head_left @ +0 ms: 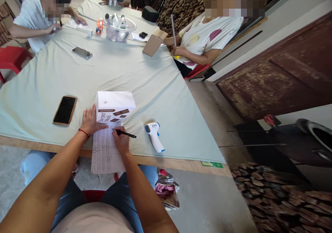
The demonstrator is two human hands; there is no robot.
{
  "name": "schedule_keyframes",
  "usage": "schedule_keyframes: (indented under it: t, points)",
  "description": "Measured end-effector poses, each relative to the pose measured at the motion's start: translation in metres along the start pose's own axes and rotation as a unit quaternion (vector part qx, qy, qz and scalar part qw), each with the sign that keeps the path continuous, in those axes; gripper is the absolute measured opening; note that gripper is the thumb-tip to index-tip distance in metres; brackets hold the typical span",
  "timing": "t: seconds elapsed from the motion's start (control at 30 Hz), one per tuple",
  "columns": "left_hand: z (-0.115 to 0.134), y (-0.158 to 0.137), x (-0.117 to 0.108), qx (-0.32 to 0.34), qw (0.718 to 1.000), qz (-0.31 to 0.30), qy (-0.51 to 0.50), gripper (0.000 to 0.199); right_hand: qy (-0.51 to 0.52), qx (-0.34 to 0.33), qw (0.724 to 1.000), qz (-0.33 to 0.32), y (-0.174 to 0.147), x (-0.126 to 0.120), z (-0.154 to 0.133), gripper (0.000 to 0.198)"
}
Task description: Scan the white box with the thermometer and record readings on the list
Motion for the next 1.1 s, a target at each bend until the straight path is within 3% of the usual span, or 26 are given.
schedule_keyframes:
  t: [0.8, 0.97, 1.1]
  points:
    - [-0.002, 0.0, 0.002, 0.007, 1.0, 0.009, -0.005, 0.126, -0.002, 0.001, 1.0, 0.015, 0.0, -0.002, 0.004, 0.012]
    - [0.002, 0.001, -0.002, 0.035, 0.999, 0.02, 0.004, 0.105, -0.039, -0.041, 0.997, 0.044, -0.006, -0.01, -0.01, 0.013]
    - [0.0, 0.002, -0.003, 0.06, 0.998, 0.03, -0.022, 0.091, -0.144, -0.132, 0.977, 0.085, -0.013, -0.035, -0.04, 0.02]
Point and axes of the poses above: each hand's wrist, its own y-axis towards the middle knuckle, its own x-axis out of the palm, z = x × y, the point moved 10 cm from there along y, towards the middle knuckle, and after that the axes turned 11 degrees about x, right-handed, at the moved point
